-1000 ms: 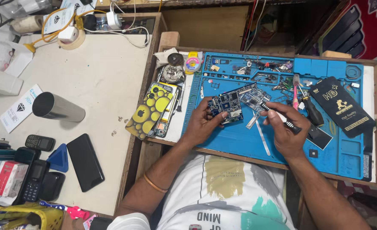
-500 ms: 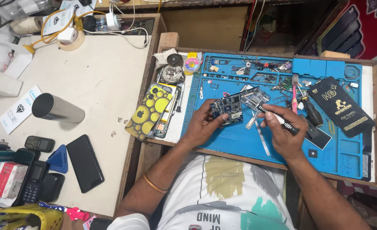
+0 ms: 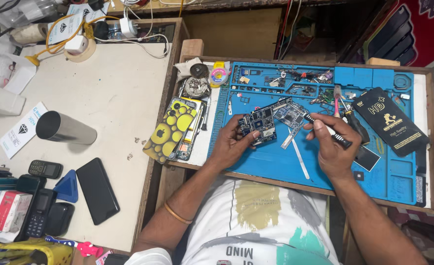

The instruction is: The person holds a small blue circuit board and uses a white marker to repeatedly rub or mark specific areas on its surface. The person rotates the board to access different sides and continues the marking action throughout the clip.

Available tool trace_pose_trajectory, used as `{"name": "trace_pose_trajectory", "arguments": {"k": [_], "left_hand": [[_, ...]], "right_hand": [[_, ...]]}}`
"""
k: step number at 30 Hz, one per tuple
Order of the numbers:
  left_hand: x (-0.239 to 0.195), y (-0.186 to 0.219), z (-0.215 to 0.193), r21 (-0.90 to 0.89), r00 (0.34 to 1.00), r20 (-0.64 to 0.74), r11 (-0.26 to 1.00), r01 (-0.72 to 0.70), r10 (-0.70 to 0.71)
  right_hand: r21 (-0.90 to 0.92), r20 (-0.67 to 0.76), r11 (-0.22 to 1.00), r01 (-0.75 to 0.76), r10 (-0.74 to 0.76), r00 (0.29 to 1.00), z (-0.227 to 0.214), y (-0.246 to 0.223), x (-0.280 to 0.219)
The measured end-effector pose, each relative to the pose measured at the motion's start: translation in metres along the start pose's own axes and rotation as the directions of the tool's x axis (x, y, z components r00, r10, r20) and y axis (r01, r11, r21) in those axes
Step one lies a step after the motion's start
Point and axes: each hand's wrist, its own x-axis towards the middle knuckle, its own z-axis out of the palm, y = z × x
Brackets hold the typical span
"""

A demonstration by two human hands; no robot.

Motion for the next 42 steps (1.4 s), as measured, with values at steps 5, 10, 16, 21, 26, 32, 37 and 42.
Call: {"name": "trace_pose_trajectory", "arguments": {"k": [5,10,16,21,26,32,37,42], "left_hand": [[0.000,-0.001,-0.001,0.021,1.000,-0.005,1.000,-0.010,0.010],[-0.001,0.000,0.000,0.026,1.000,0.010,0.999,-0.028,0.028],[-0.001,0.002,0.002,0.014,1.000,0.003,1.000,-0.009,0.009],[-0.002,0.006,0.002,0.055,1.000,0.002,0.998,-0.017,0.017],[-0.003,0.007,0.002,0.124,0.999,0.011,0.991,-0.047,0.046],[-0.003,0.010,0.003,0.118,0.999,0.014,0.992,-0.032,0.031],[-0.003,0.008,0.002,0.109,0.999,0.023,0.993,-0.046,0.044],[-0.003,0.006,0.001,0.093,0.995,0.048,0.992,-0.087,0.082]], "right_hand": [[-0.002,-0.003,0.999,0.035,-0.035,0.999,0.003,0.002,0.000],[-0.084,0.025,0.994,0.067,-0.065,0.998,0.003,-0.003,-0.001],[-0.369,0.112,0.890,0.268,-0.244,0.963,0.009,-0.018,-0.006],[-0.343,0.099,0.899,0.272,-0.254,0.962,0.011,-0.021,-0.005],[-0.232,0.110,0.950,0.211,-0.190,0.976,0.010,-0.014,-0.006],[-0.126,0.101,0.985,0.119,-0.107,0.989,0.006,-0.007,-0.006],[-0.036,0.082,0.998,0.059,-0.055,0.995,0.004,-0.001,-0.007],[0.028,0.089,0.999,0.030,-0.033,0.996,0.001,0.001,-0.005]]}}
